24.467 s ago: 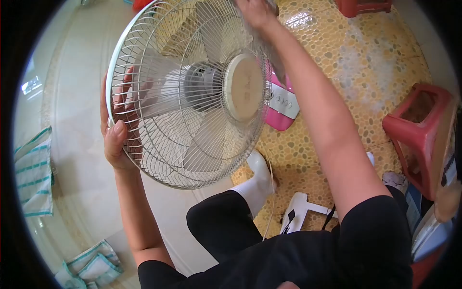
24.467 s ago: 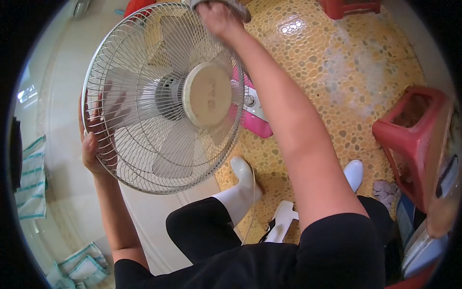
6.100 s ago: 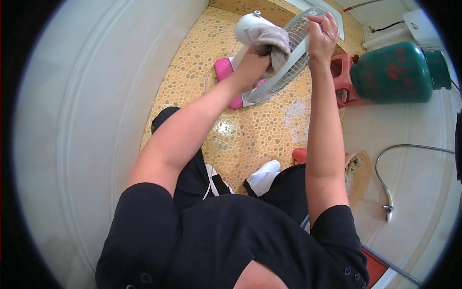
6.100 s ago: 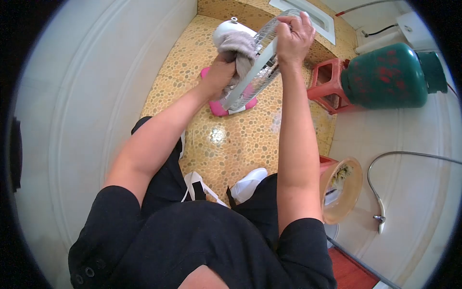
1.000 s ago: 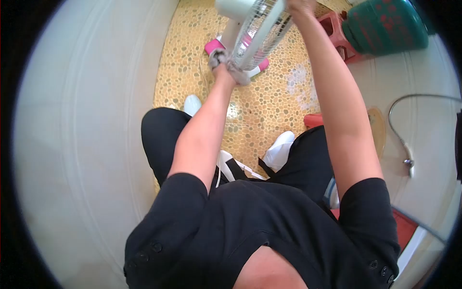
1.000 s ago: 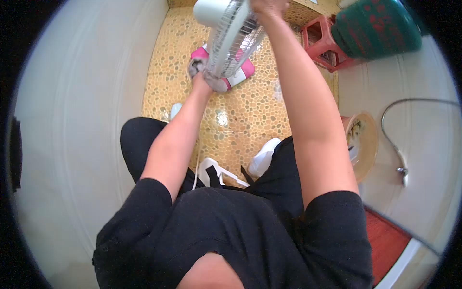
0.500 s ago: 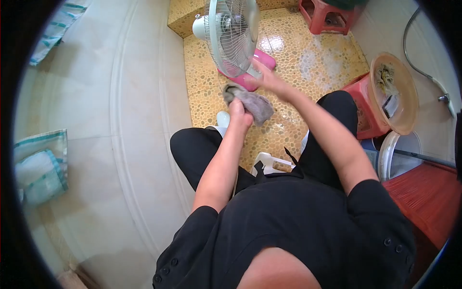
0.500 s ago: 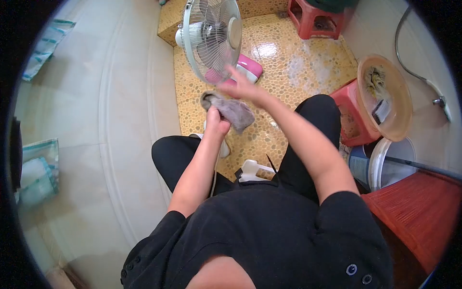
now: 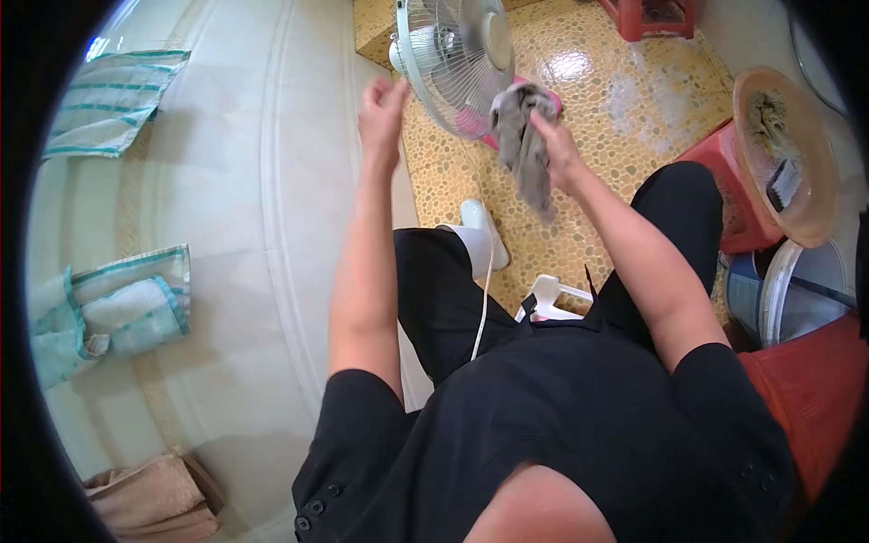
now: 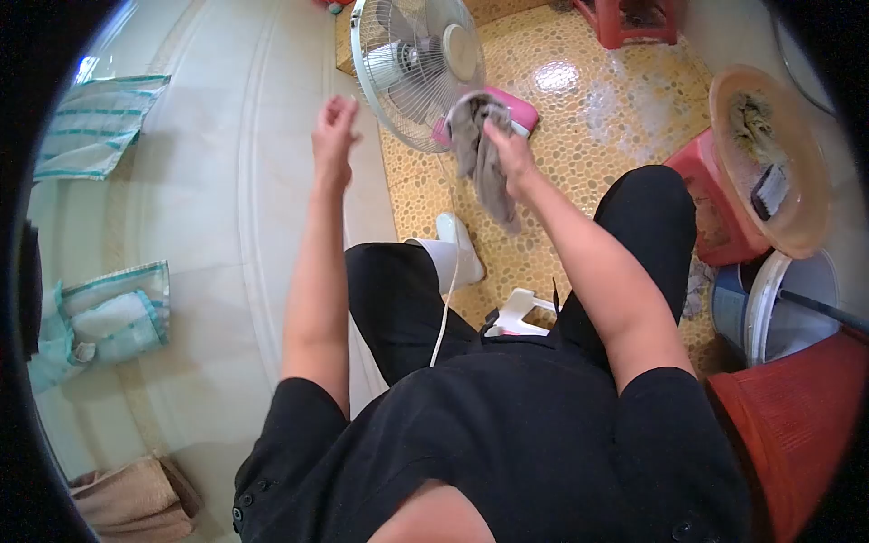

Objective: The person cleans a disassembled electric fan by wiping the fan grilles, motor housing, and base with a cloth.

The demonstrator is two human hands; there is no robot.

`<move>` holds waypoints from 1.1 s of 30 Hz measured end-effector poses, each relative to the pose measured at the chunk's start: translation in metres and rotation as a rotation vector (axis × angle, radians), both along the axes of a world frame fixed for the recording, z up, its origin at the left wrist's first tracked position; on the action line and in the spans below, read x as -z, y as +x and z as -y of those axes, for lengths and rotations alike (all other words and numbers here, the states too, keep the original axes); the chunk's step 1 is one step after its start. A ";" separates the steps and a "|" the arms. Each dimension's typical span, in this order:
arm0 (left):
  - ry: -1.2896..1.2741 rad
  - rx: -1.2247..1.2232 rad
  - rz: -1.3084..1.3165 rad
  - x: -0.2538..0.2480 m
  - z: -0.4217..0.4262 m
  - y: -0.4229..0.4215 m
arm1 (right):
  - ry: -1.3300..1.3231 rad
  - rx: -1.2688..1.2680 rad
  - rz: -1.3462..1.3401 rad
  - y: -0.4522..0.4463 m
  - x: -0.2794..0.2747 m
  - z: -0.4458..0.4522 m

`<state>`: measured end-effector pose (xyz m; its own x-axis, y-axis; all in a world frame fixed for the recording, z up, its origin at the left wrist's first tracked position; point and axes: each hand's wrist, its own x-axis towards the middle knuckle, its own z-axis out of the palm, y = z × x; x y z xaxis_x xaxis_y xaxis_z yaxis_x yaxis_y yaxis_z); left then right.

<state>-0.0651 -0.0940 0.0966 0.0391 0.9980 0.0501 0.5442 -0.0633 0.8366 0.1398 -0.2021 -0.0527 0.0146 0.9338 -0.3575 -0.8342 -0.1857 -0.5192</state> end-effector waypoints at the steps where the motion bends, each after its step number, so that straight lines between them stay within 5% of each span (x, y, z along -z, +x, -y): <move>1: 0.016 -0.001 0.014 -0.009 -0.019 0.004 | 0.033 0.027 -0.082 0.006 -0.004 -0.009; 4: 0.075 0.066 -0.053 -0.039 -0.056 0.041 | 0.216 0.181 -0.037 0.018 -0.017 -0.042; 8: 0.072 0.310 0.044 -0.018 -0.107 0.062 | 0.211 0.254 0.163 0.020 -0.039 -0.091; 13: -0.001 0.182 0.149 -0.014 -0.099 0.084 | 0.246 0.364 0.617 -0.022 -0.042 -0.135; 14: 0.027 0.161 0.175 -0.007 -0.108 0.081 | 0.287 0.539 0.554 -0.041 -0.045 -0.133; 16: -0.016 0.119 0.311 -0.020 -0.088 0.096 | 0.095 0.577 0.902 -0.085 -0.045 -0.121; 18: 0.026 0.078 0.139 -0.009 -0.109 0.087 | 0.081 0.643 1.221 -0.112 -0.062 -0.097; 19: 0.025 0.075 0.122 -0.009 -0.111 0.087 | -0.005 0.470 1.541 -0.121 -0.067 -0.084; 21: -0.006 0.092 0.153 -0.011 -0.103 0.088 | 0.215 0.342 1.466 -0.120 -0.058 -0.080; 27: -0.135 0.096 0.053 -0.019 -0.097 0.074 | 0.634 0.519 1.224 -0.089 -0.020 -0.068; 31: -0.102 0.163 0.084 -0.013 -0.102 0.063 | 0.469 0.678 1.006 -0.036 -0.023 -0.078; 33: -0.081 0.226 0.135 -0.002 -0.115 0.051 | 0.397 0.549 1.182 -0.004 -0.020 -0.096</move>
<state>-0.0137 0.0213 0.0987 0.2599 0.9656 -0.0100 0.4068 -0.1001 0.9080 0.1361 -0.1060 -0.0322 0.5215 0.7447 0.4164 0.2242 0.3513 -0.9090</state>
